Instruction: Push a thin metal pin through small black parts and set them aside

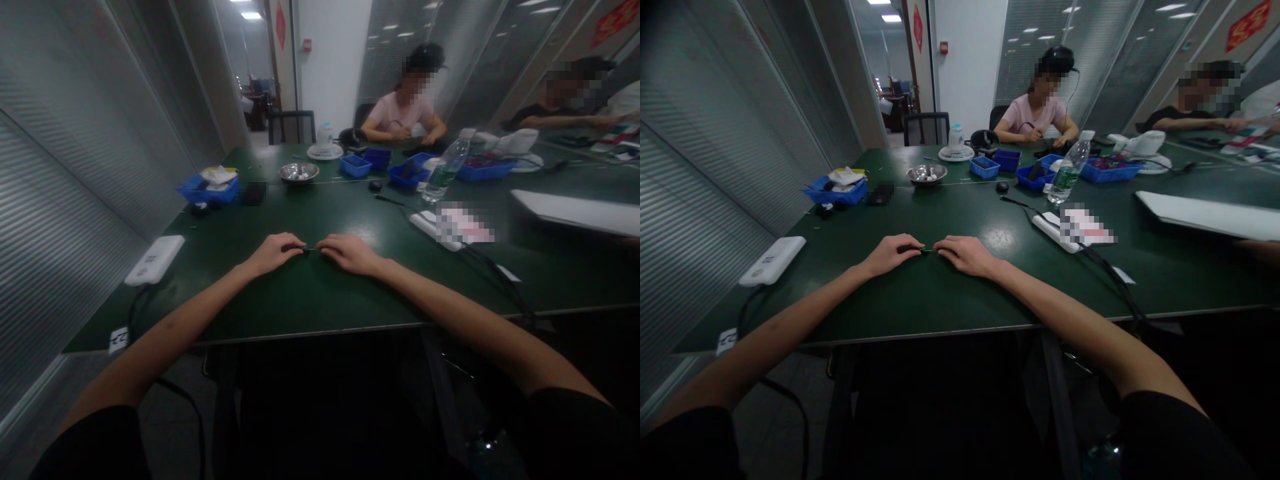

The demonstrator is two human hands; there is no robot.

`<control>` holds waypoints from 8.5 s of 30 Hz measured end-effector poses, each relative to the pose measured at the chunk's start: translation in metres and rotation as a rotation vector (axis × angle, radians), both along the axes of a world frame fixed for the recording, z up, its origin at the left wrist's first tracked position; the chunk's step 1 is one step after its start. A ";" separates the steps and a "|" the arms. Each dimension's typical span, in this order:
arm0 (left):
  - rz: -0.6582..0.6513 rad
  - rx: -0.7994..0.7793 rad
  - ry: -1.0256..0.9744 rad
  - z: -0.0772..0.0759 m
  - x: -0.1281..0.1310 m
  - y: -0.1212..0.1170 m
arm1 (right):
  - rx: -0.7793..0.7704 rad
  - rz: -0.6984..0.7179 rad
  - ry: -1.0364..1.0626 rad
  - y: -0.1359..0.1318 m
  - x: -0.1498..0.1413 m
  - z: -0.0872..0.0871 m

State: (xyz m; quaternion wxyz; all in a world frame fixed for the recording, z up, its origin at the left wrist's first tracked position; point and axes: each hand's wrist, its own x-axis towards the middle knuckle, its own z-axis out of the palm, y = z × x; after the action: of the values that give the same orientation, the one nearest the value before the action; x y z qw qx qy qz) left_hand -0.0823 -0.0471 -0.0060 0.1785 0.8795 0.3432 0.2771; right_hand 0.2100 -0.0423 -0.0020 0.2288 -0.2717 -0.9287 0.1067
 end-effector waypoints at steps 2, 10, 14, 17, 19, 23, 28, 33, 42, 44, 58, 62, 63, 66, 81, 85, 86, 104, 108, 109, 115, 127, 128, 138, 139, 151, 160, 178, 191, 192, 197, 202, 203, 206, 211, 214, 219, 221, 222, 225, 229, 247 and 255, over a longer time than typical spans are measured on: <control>-0.001 -0.010 -0.008 0.000 0.001 0.000 | -0.003 -0.008 0.009 0.000 -0.001 -0.001; -0.061 -0.025 -0.019 0.002 0.009 -0.004 | -0.002 0.020 0.008 -0.008 -0.008 0.001; -0.086 -0.028 -0.014 0.002 0.012 -0.005 | -0.001 0.040 -0.006 -0.012 -0.012 0.001; -0.087 -0.027 -0.011 0.003 0.012 -0.005 | 0.002 0.021 0.001 -0.012 -0.014 0.000; -0.086 -0.027 -0.008 0.003 0.012 -0.005 | 0.006 0.006 0.006 -0.011 -0.013 -0.001; -0.064 -0.032 -0.003 0.002 0.011 -0.004 | 0.007 -0.010 0.016 -0.010 -0.012 -0.001; -0.030 -0.046 0.005 0.000 0.009 -0.003 | 0.010 -0.068 0.039 -0.008 -0.010 -0.002; -0.010 -0.059 0.000 -0.001 0.009 -0.002 | 0.018 -0.233 0.085 0.004 -0.004 -0.007; -0.007 0.004 0.035 0.002 0.006 -0.002 | 0.016 -0.510 0.074 0.033 0.024 -0.010; 0.019 0.035 0.045 0.003 0.004 0.000 | 0.011 -0.555 0.064 0.038 0.030 -0.010; 0.188 0.127 0.200 0.001 -0.042 0.032 | -0.013 -0.591 0.006 0.038 0.032 -0.010; 0.309 0.112 0.249 0.005 -0.105 0.049 | -0.018 -0.591 -0.001 0.037 0.032 -0.009; 0.358 0.109 0.257 0.005 -0.122 0.052 | -0.019 -0.590 -0.002 0.036 0.031 -0.008; 0.529 0.102 0.282 0.003 -0.163 0.056 | -0.020 -0.587 -0.004 0.034 0.031 -0.007; 0.966 0.199 0.257 0.009 -0.161 0.046 | -0.028 -0.586 -0.011 0.033 0.030 -0.004; 0.647 0.268 0.233 0.018 -0.106 0.029 | -0.028 -0.587 -0.008 0.033 0.030 -0.005; 0.547 0.263 0.244 0.018 -0.088 0.024 | -0.027 -0.589 -0.007 0.033 0.030 -0.005; 0.005 0.138 0.303 0.005 -0.026 0.013 | -0.009 -0.578 -0.005 0.035 0.032 -0.009; 0.133 0.148 0.260 0.003 -0.044 0.022 | -0.009 -0.570 -0.009 0.035 0.032 -0.008; 0.168 0.149 0.249 0.003 -0.049 0.025 | -0.011 -0.569 -0.011 0.035 0.032 -0.008; 0.480 0.169 0.120 0.014 -0.100 0.043 | -0.025 -0.568 -0.018 0.033 0.032 -0.005; 1.076 0.034 -0.190 0.011 -0.202 0.046 | -0.017 -0.563 -0.026 0.035 0.032 -0.008; 1.082 0.019 -0.207 0.009 -0.202 0.047 | -0.016 -0.565 -0.026 0.035 0.032 -0.008; 1.051 -0.087 -0.292 0.000 -0.198 0.057 | -0.004 -0.557 -0.019 0.033 0.031 -0.006; 1.050 -0.096 -0.293 0.000 -0.199 0.057 | -0.003 -0.556 -0.019 0.033 0.031 -0.006; 0.996 -0.145 -0.189 -0.002 -0.206 0.057 | -0.007 -0.544 -0.027 0.033 0.032 -0.006; 0.982 -0.145 -0.074 -0.007 -0.207 0.061 | 0.004 -0.548 -0.022 0.033 0.031 -0.007; 0.976 -0.138 -0.029 -0.015 -0.219 0.067 | 0.002 -0.549 -0.027 0.033 0.032 -0.007; 0.833 0.128 0.126 -0.009 -0.204 0.061 | 0.010 -0.547 -0.032 0.035 0.032 -0.009; 0.814 0.134 0.143 -0.009 -0.203 0.061 | 0.009 -0.547 -0.032 0.035 0.032 -0.009; 0.785 0.154 0.207 -0.007 -0.199 0.063 | 0.008 -0.550 -0.029 0.034 0.032 -0.009; 0.795 0.157 0.254 -0.005 -0.195 0.064 | 0.002 -0.552 -0.029 0.033 0.031 -0.007; 0.797 0.154 0.261 -0.004 -0.194 0.064 | 0.000 -0.551 -0.029 0.033 0.031 -0.007; 0.804 0.141 0.272 -0.002 -0.192 0.064 | -0.002 -0.550 -0.028 0.033 0.031 -0.006; 0.816 0.114 0.263 0.002 -0.189 0.062 | 0.004 -0.551 -0.022 0.032 0.032 -0.008; 0.830 0.104 0.239 0.002 -0.187 0.060 | 0.007 -0.549 -0.021 0.033 0.032 -0.008; 0.875 0.102 0.192 0.001 -0.184 0.057 | 0.009 -0.540 -0.016 0.033 0.032 -0.008; 0.896 0.092 0.171 0.002 -0.183 0.056 | 0.008 -0.536 -0.015 0.033 0.032 -0.008; 0.900 0.083 0.159 0.003 -0.182 0.055 | 0.008 -0.535 -0.014 0.033 0.032 -0.008; 0.885 0.060 0.113 0.005 -0.178 0.051 | 0.003 -0.528 -0.010 0.033 0.032 -0.007; 0.745 0.055 0.035 0.007 -0.149 0.046 | -0.012 -0.479 -0.007 0.028 0.030 -0.004; 0.112 -0.022 -0.162 -0.011 0.028 0.026 | -0.006 -0.207 -0.041 0.010 0.017 0.004; 0.093 -0.065 -0.182 -0.011 0.029 0.024 | 0.025 -0.190 -0.079 0.011 0.016 0.003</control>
State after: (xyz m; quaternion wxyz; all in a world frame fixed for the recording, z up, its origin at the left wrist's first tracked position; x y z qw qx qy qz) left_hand -0.0538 -0.0227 -0.0166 0.2245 0.8276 0.3748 0.3526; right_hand 0.2263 -0.0317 0.0008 0.2044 -0.3595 -0.9084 0.0623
